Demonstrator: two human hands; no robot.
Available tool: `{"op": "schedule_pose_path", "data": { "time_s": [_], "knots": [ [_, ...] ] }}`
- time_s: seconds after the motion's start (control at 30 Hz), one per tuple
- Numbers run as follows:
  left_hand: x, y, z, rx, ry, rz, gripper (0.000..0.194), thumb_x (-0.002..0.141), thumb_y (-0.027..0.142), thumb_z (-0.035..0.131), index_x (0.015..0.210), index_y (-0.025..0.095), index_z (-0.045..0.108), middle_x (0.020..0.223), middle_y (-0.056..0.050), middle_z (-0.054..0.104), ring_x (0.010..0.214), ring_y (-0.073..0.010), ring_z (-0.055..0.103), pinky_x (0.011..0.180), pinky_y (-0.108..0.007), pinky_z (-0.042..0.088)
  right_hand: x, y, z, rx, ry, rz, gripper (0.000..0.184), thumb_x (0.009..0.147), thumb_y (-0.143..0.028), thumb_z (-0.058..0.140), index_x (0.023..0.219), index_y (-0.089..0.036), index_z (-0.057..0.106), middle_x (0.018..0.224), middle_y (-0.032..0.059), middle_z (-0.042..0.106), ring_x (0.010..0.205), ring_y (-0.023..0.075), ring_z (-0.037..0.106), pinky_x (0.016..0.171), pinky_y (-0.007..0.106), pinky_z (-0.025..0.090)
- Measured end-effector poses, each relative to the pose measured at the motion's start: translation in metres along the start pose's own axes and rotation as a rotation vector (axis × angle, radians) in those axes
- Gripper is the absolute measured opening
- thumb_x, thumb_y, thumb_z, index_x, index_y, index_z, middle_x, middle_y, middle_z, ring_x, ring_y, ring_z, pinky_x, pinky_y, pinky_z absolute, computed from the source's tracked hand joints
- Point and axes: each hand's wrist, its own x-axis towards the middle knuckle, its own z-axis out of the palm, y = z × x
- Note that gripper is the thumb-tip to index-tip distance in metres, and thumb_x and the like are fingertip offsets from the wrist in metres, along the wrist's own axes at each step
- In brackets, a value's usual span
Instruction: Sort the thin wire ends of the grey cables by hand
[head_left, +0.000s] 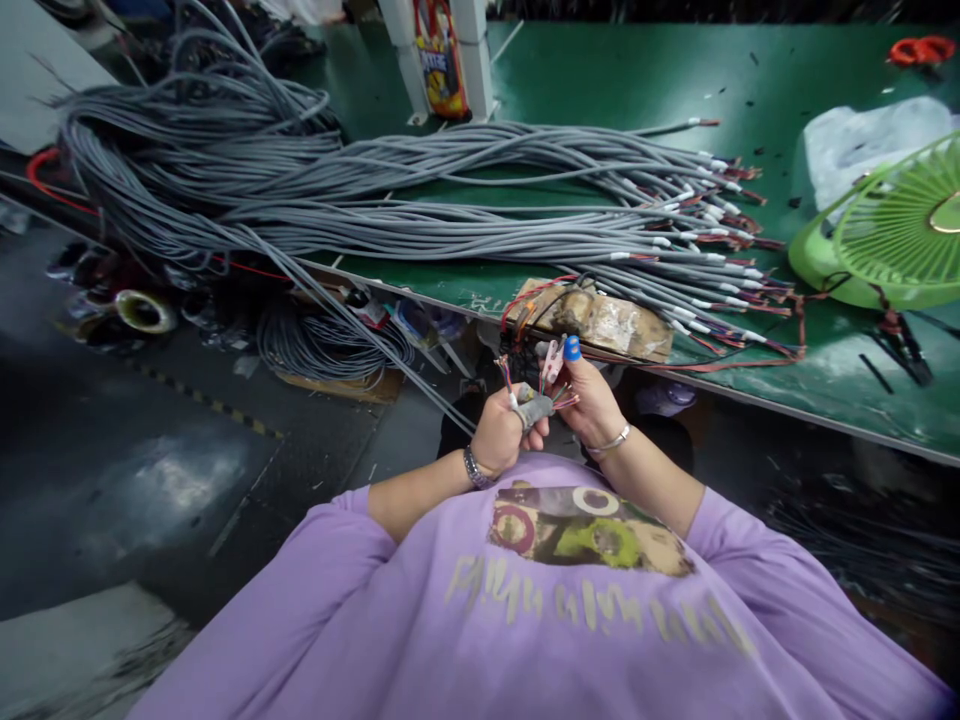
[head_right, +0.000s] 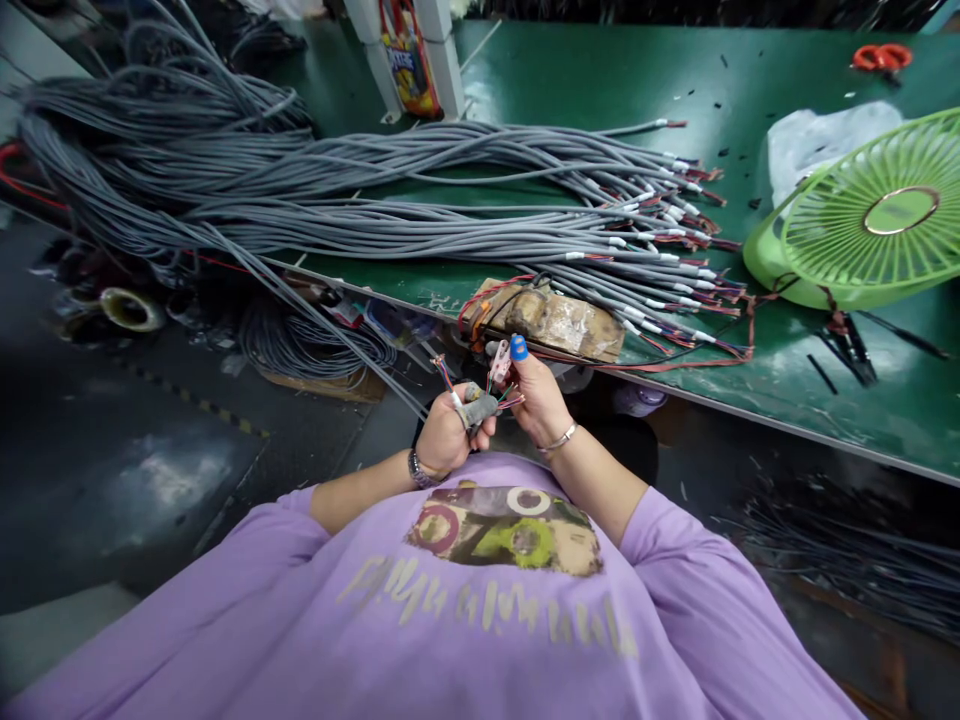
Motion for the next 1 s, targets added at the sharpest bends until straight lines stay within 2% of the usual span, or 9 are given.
{"op": "schedule_pose_path", "data": {
  "time_s": [0.17,0.47,0.7,0.83,0.93,1.0],
  "knots": [
    [-0.001,0.0,0.001,0.019,0.012,0.003,0.036,0.067,0.044,0.076,0.065,0.018,0.05,0.05,0.004,0.059,0.033,-0.0067,0.048,0.032,-0.018,0.027,-0.001,0.001,0.001,-0.002,0.014,0.001,0.052,0.056,-0.065,0.084,0.069,-0.018,0.064,0.063,-0.0012,0.064,0.055,0.0102,0.053,0.05,0.023,0.043],
    [-0.008,-0.003,-0.006,-0.006,-0.007,0.048,0.033,0.07,0.042,0.073,0.065,0.017,0.053,0.051,0.003,0.06,0.033,-0.0067,0.049,0.033,-0.018,0.029,-0.004,0.0,-0.003,0.048,-0.037,0.126,0.056,0.066,-0.076,0.07,0.073,-0.021,0.061,0.065,-0.0017,0.064,0.054,0.011,0.054,0.051,0.023,0.044],
    [-0.014,-0.003,-0.012,-0.064,0.074,0.061,0.035,0.067,0.045,0.076,0.07,0.018,0.054,0.052,0.004,0.061,0.034,-0.0073,0.05,0.033,-0.017,0.03,-0.011,-0.005,-0.017,-0.034,-0.207,0.212,0.063,0.073,-0.083,0.055,0.08,-0.02,0.064,0.074,0.0022,0.067,0.057,0.0117,0.054,0.053,0.024,0.046],
    [-0.012,0.0,-0.009,-0.105,0.088,0.077,0.038,0.065,0.046,0.078,0.072,0.018,0.053,0.052,0.004,0.061,0.034,-0.0079,0.05,0.032,-0.018,0.029,-0.01,-0.011,-0.016,-0.032,-0.234,0.202,0.055,0.075,-0.074,0.063,0.081,-0.02,0.066,0.074,0.0013,0.067,0.058,0.0114,0.055,0.055,0.024,0.046],
    [-0.01,0.002,-0.004,-0.108,0.071,0.071,0.039,0.064,0.047,0.078,0.071,0.018,0.052,0.052,0.004,0.061,0.034,-0.0077,0.05,0.032,-0.018,0.029,-0.007,-0.012,-0.013,-0.041,-0.183,0.137,0.04,0.077,-0.059,0.072,0.082,-0.02,0.066,0.071,-0.0011,0.066,0.057,0.0096,0.053,0.055,0.023,0.044],
    [-0.009,0.004,-0.002,-0.107,0.066,0.066,0.04,0.065,0.047,0.078,0.07,0.018,0.051,0.052,0.004,0.06,0.034,-0.0073,0.049,0.032,-0.018,0.028,-0.006,-0.011,-0.012,-0.067,-0.16,0.107,0.037,0.076,-0.055,0.074,0.083,-0.019,0.067,0.07,-0.0013,0.066,0.056,0.0095,0.052,0.055,0.023,0.044]
  ]
}}
